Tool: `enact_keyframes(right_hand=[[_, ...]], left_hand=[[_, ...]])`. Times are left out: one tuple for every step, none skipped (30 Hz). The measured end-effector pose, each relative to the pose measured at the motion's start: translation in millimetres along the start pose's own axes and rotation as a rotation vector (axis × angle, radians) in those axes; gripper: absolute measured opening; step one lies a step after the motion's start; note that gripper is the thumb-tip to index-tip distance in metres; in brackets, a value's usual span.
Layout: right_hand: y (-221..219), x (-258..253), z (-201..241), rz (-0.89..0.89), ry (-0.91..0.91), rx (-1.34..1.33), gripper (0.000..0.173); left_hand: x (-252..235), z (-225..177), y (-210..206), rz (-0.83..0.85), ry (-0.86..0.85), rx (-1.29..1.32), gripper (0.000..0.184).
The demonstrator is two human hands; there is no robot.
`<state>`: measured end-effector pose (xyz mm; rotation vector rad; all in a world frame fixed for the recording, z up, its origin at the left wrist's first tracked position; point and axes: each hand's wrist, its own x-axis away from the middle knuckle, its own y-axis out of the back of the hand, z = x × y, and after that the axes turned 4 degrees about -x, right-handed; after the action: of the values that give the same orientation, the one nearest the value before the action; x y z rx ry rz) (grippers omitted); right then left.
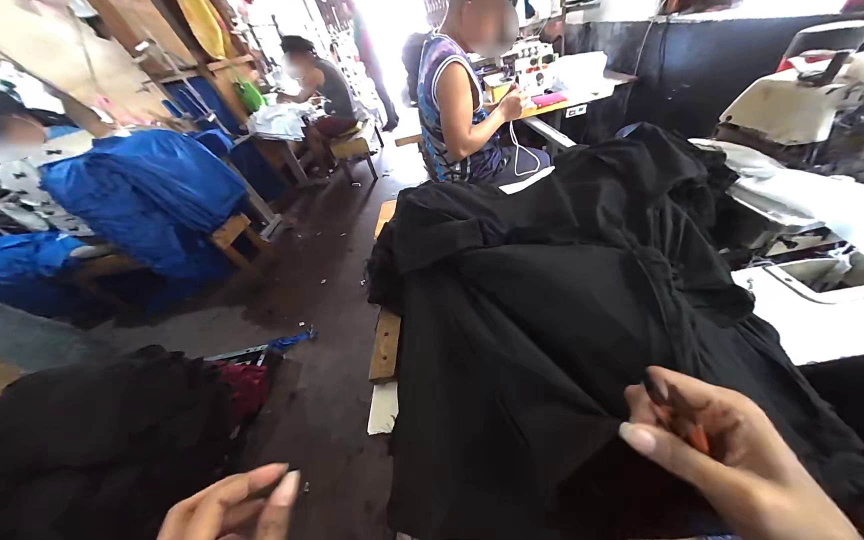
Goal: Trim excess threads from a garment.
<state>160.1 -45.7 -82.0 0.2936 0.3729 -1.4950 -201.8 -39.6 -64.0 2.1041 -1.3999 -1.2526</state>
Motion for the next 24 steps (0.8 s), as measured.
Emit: enact_keyframes(right_hand=[[1.2,-0.5,-0.6,-0.014,-0.018,-0.041,0.008],[0.7,-0.8,-0.8,-0.019,-0.031,-0.072,0.007],[-0.7,-1.1,-0.2,-0.019,-0.039,-0.093,0.007],[-2.6,-1.5,1.0,-0.018,-0.044,-0.107,0.007],[-4.5,-2.0,2.7,-0.019,-0.043,-0.116,0.007],[-6.2,-2.3,5.2,-0.026,-0.042,-0.118,0.007],[-7.4,-2.3,8.6,-0.039,-0.039,-0.106,0.007],[-7.7,-1.9,12.9,-0.057,-0.027,-0.072,0.007],[-6.6,-0.8,18.2,-0.081,-0.003,0.004,0.007],[-4.3,1.0,23.6,-0.115,0.041,0.135,0.007],[-0.4,4.2,27.1,-0.144,0.099,0.303,0.007],[4.4,9.0,28.1,-0.149,0.147,0.477,0.011],[7.8,14.9,27.5,-0.119,0.171,0.65,0.011],[8.8,21.3,25.9,-0.047,0.168,0.819,0.009],[7.2,26.9,22.5,0.049,0.152,0.965,0.005],[4.6,31.5,16.9,0.145,0.125,1.069,0.002],[2.5,35.3,11.2,0.217,0.1,1.134,0.002],[2.2,38.0,8.5,0.261,0.084,1.165,0.003],[4.1,38.7,10.2,0.288,0.059,1.148,0.006],[7.9,38.6,15.2,0.313,0.02,1.09,0.011],[12.4,38.2,21.7,0.337,-0.021,1.008,0.016],[16.8,36.9,27.5,0.357,-0.052,0.916,0.022],[20.1,34.6,31.2,0.365,-0.065,0.825,0.029],[21.6,32.1,32.7,0.361,-0.063,0.727,0.034]], left_hand=[[2.4,-12.6,-2.7,0.031,-0.003,0.059,0.035],[7.2,-28.5,-10.1,0.08,-0.013,0.153,0.045],[14.2,-46.3,-22.3,0.133,-0.024,0.263,0.056],[23.0,-64.4,-38.6,0.17,-0.038,0.366,0.065],[32.8,-81.0,-57.7,0.186,-0.052,0.446,0.071],[42.1,-95.0,-77.6,0.186,-0.068,0.491,0.073],[49.4,-106.0,-95.6,0.178,-0.08,0.51,0.072],[53.4,-112.0,-109.8,0.166,-0.097,0.494,0.069],[53.5,-112.7,-118.9,0.148,-0.124,0.466,0.064],[50.2,-109.1,-121.6,0.123,-0.153,0.461,0.059],[44.5,-103.1,-118.7,0.094,-0.183,0.46,0.052],[38.1,-95.7,-112.6,0.076,-0.214,0.44,0.042],[32.9,-88.9,-106.1,0.074,-0.245,0.403,0.032],[30.1,-83.6,-101.4,0.093,-0.272,0.364,0.022],[29.6,-79.7,-100.1,0.125,-0.297,0.32,0.016],[30.9,-75.7,-102.0,0.171,-0.326,0.267,0.014],[32.8,-71.3,-105.4,0.226,-0.356,0.222,0.015],[34.3,-66.9,-108.1,0.276,-0.375,0.192,0.016],[34.7,-64.4,-108.4,0.309,-0.384,0.172,0.017],[35.1,-64.6,-105.7,0.339,-0.379,0.158,0.017],[36.0,-66.7,-100.9,0.374,-0.369,0.148,0.018],[36.8,-70.4,-95.5,0.414,-0.356,0.139,0.02],[37.2,-75.5,-90.3,0.456,-0.335,0.139,0.023],[37.5,-80.7,-85.8,0.499,-0.307,0.149,0.024]])
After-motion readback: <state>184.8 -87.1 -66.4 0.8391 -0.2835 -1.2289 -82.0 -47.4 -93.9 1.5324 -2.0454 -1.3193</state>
